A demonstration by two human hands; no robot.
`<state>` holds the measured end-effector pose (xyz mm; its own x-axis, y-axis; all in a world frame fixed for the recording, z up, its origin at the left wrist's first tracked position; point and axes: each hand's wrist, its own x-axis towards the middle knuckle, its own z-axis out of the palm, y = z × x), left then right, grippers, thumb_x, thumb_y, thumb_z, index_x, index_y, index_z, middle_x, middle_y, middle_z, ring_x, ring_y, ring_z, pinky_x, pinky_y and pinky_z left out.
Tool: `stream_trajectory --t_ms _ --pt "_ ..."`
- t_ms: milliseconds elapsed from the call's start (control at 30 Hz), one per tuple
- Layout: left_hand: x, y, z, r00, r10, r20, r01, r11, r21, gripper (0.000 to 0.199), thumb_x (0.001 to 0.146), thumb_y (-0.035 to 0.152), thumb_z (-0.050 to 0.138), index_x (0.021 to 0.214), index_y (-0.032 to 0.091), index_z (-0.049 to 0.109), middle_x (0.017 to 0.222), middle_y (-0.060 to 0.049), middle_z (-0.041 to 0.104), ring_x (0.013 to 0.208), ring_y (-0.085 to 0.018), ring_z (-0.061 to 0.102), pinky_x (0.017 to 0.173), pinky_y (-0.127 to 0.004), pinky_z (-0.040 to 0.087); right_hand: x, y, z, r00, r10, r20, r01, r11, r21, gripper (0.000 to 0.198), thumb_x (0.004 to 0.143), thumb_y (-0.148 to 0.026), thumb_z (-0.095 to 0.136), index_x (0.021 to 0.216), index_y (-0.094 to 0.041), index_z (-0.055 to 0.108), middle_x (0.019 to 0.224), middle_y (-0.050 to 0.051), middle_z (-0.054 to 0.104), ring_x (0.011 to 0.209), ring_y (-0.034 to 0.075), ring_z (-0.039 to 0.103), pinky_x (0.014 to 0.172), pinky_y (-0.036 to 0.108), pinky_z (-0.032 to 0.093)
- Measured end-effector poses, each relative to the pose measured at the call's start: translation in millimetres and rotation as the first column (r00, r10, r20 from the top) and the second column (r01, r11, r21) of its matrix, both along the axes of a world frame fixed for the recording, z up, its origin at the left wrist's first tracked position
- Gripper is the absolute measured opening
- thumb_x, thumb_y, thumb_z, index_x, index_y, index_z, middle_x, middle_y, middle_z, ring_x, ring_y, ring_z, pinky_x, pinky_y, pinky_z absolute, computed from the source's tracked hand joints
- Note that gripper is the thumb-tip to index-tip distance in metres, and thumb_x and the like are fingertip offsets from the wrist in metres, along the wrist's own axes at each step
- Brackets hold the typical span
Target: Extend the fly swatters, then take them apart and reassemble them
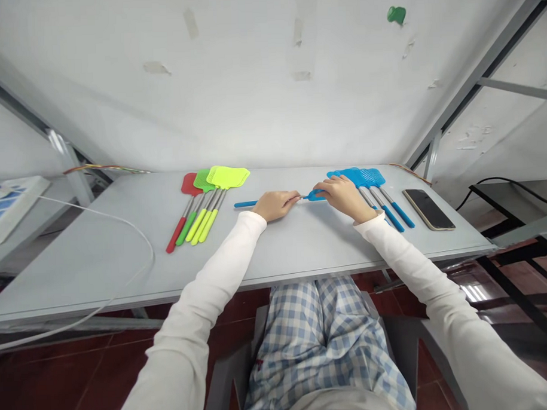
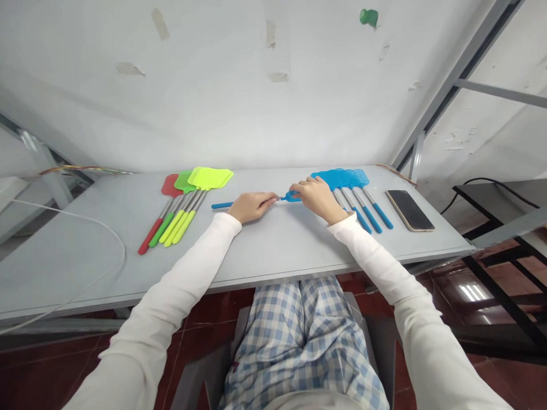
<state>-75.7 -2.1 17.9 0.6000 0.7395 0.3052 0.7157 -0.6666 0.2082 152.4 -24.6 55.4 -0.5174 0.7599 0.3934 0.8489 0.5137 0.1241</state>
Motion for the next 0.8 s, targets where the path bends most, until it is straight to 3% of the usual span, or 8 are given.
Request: stream_trajectory --t_ms 800 --pt "-0.4 1.4 0.6 0.999 -0.001 -0.044 0.0 1.0 -0.008 0.042 0.098 0.043 0.026 0.111 0.027 0.062 0.102 -0.003 0.073 0.091 -0.019 0.067 0.072 -0.028 0.043 0.3 -5.1 6.3 1.0 -0.019 0.006 0.019 1.0 -0.018 0.023 0.095 -0.026 0.049 0.104 -0.023 0.07 0.096 0.006 0.072 0.088 0.021 0.056 0.075 0.033 0.028"
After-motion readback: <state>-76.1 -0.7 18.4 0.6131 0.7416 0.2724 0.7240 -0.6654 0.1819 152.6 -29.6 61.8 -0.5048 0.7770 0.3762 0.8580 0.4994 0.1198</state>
